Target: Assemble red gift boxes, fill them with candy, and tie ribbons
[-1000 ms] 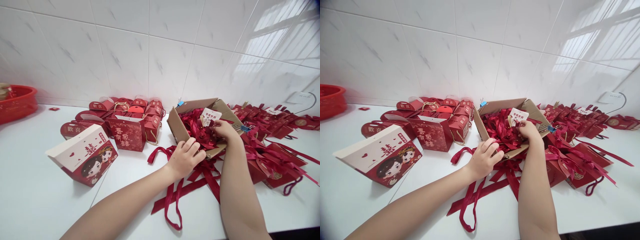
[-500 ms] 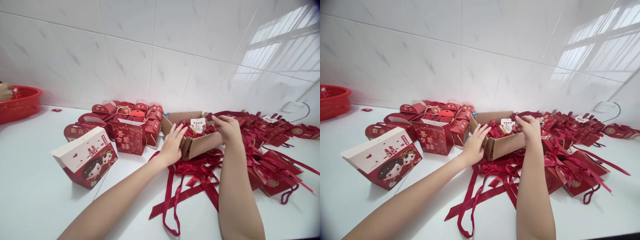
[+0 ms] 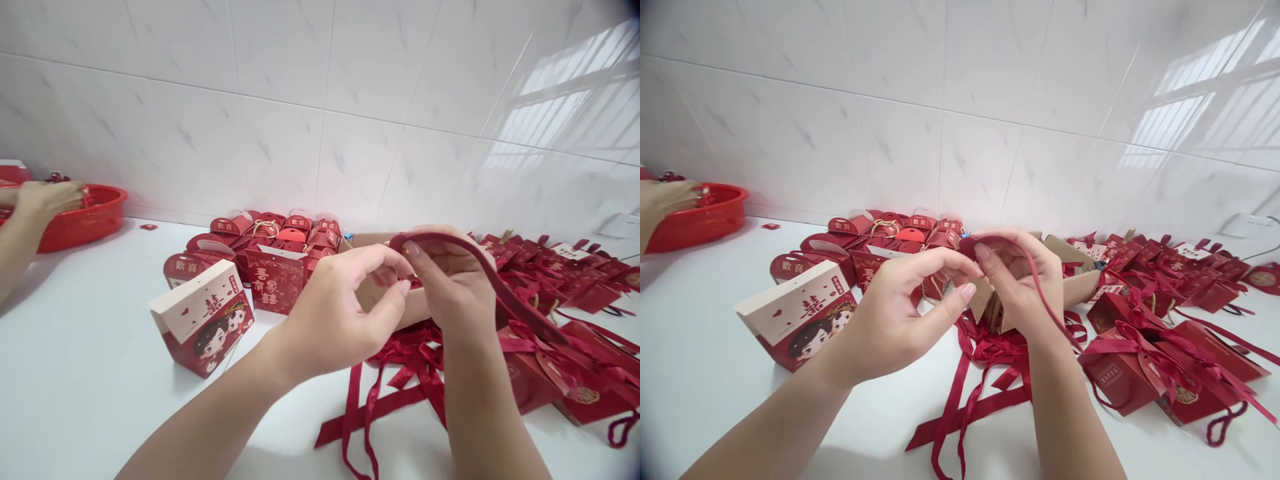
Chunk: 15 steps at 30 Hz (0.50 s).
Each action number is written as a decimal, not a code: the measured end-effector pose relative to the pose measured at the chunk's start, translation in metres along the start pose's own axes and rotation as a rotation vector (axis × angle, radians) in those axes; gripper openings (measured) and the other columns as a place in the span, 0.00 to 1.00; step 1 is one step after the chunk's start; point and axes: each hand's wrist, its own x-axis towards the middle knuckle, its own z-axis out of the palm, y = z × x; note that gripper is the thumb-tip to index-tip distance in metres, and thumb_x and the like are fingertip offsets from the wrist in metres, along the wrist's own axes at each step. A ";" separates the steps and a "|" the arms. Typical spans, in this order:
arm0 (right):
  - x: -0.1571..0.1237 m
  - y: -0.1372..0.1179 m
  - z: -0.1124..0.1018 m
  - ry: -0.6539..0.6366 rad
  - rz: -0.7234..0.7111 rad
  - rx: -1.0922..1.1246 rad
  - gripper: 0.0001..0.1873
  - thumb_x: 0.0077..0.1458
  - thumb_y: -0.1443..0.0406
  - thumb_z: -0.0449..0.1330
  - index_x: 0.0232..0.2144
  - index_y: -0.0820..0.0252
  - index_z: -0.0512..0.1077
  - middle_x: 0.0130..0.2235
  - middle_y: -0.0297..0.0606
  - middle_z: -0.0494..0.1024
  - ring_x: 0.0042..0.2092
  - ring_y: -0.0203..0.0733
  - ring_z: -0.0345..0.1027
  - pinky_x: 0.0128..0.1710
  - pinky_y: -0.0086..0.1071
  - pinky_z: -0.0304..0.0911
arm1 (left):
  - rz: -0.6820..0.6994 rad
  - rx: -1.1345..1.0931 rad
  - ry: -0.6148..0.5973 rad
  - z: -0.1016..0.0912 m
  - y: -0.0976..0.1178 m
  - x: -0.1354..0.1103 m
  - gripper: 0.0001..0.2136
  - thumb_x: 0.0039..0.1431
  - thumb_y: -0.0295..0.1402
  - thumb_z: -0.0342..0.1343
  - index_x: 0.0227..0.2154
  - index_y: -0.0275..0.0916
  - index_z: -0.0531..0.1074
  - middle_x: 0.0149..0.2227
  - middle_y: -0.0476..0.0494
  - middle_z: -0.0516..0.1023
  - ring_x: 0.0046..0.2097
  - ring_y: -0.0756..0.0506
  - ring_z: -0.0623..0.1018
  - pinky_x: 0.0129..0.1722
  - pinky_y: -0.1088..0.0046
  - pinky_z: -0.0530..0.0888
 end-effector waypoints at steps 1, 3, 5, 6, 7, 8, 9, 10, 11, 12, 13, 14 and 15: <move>-0.002 -0.001 0.003 -0.002 -0.030 0.001 0.06 0.53 0.69 0.62 0.32 0.52 0.76 0.32 0.31 0.80 0.33 0.35 0.74 0.32 0.27 0.71 | -0.009 0.000 0.011 0.000 -0.001 0.000 0.05 0.58 0.23 0.53 0.34 0.37 0.72 0.32 0.51 0.78 0.33 0.52 0.77 0.35 0.76 0.75; -0.006 -0.002 0.008 0.012 -0.078 -0.009 0.08 0.54 0.70 0.62 0.34 0.51 0.76 0.34 0.31 0.80 0.35 0.36 0.75 0.33 0.28 0.72 | -0.022 0.018 0.032 -0.001 -0.003 0.001 0.04 0.59 0.25 0.53 0.33 0.37 0.72 0.31 0.51 0.78 0.32 0.52 0.77 0.34 0.77 0.74; -0.009 0.000 0.012 0.032 -0.149 -0.021 0.10 0.53 0.71 0.62 0.35 0.51 0.76 0.34 0.31 0.79 0.36 0.37 0.76 0.34 0.29 0.74 | -0.017 0.062 0.031 -0.004 -0.003 0.001 0.04 0.59 0.28 0.54 0.31 0.36 0.72 0.30 0.50 0.78 0.32 0.51 0.76 0.34 0.76 0.74; -0.010 0.002 0.013 0.044 -0.202 -0.021 0.11 0.53 0.72 0.62 0.36 0.51 0.76 0.35 0.30 0.79 0.36 0.37 0.76 0.34 0.30 0.74 | -0.006 0.094 0.031 -0.006 -0.002 0.001 0.04 0.59 0.30 0.54 0.30 0.36 0.72 0.30 0.49 0.77 0.32 0.51 0.76 0.33 0.75 0.73; -0.011 0.004 0.015 0.056 -0.265 -0.017 0.13 0.52 0.73 0.62 0.37 0.51 0.76 0.35 0.30 0.79 0.36 0.36 0.76 0.35 0.29 0.75 | 0.008 0.131 0.035 -0.007 -0.002 0.001 0.06 0.59 0.32 0.54 0.30 0.36 0.72 0.30 0.49 0.77 0.31 0.50 0.75 0.32 0.74 0.72; -0.011 0.006 0.016 0.062 -0.323 -0.015 0.14 0.51 0.75 0.62 0.38 0.52 0.76 0.35 0.30 0.79 0.37 0.36 0.76 0.35 0.29 0.75 | 0.027 0.176 0.047 -0.009 -0.002 0.001 0.07 0.60 0.33 0.54 0.29 0.36 0.72 0.29 0.48 0.76 0.30 0.50 0.74 0.31 0.74 0.71; -0.012 0.007 0.017 0.061 -0.364 -0.023 0.16 0.51 0.76 0.62 0.39 0.52 0.76 0.36 0.30 0.80 0.37 0.36 0.76 0.36 0.29 0.75 | 0.053 0.224 0.067 -0.010 -0.002 0.001 0.08 0.60 0.33 0.53 0.28 0.35 0.71 0.28 0.48 0.75 0.29 0.50 0.73 0.30 0.73 0.70; -0.012 0.008 0.018 0.060 -0.397 -0.041 0.18 0.50 0.77 0.62 0.40 0.52 0.76 0.37 0.30 0.80 0.38 0.36 0.77 0.36 0.28 0.75 | 0.083 0.277 0.090 -0.010 -0.003 0.000 0.09 0.61 0.33 0.52 0.27 0.35 0.71 0.26 0.49 0.74 0.27 0.51 0.71 0.28 0.73 0.68; -0.013 0.009 0.018 0.058 -0.427 -0.065 0.20 0.50 0.78 0.62 0.41 0.51 0.76 0.38 0.31 0.80 0.38 0.37 0.77 0.36 0.29 0.75 | 0.116 0.333 0.109 -0.010 -0.004 0.000 0.10 0.61 0.32 0.50 0.26 0.35 0.70 0.24 0.50 0.72 0.26 0.51 0.69 0.27 0.73 0.66; -0.013 0.009 0.018 0.060 -0.459 -0.093 0.21 0.50 0.79 0.62 0.42 0.51 0.76 0.39 0.31 0.80 0.38 0.37 0.77 0.36 0.30 0.75 | 0.148 0.389 0.128 -0.011 -0.006 0.000 0.11 0.61 0.31 0.49 0.25 0.35 0.69 0.22 0.50 0.71 0.25 0.51 0.68 0.26 0.72 0.65; -0.013 0.010 0.019 0.066 -0.497 -0.121 0.22 0.49 0.79 0.62 0.43 0.51 0.76 0.39 0.32 0.81 0.38 0.38 0.77 0.36 0.31 0.75 | 0.178 0.442 0.149 -0.010 -0.007 0.000 0.10 0.61 0.30 0.49 0.25 0.35 0.69 0.22 0.50 0.70 0.25 0.51 0.68 0.26 0.72 0.64; -0.013 0.010 0.019 0.076 -0.536 -0.146 0.22 0.49 0.79 0.62 0.43 0.51 0.76 0.39 0.32 0.81 0.38 0.39 0.77 0.36 0.32 0.75 | 0.203 0.494 0.173 -0.010 -0.009 0.000 0.09 0.61 0.30 0.49 0.27 0.35 0.70 0.22 0.50 0.71 0.25 0.51 0.68 0.27 0.72 0.64; -0.013 0.010 0.019 0.086 -0.572 -0.168 0.23 0.49 0.79 0.62 0.43 0.52 0.76 0.40 0.33 0.81 0.38 0.40 0.77 0.36 0.34 0.75 | 0.225 0.542 0.196 -0.010 -0.010 0.000 0.08 0.60 0.30 0.49 0.30 0.34 0.71 0.23 0.49 0.72 0.25 0.50 0.69 0.27 0.71 0.64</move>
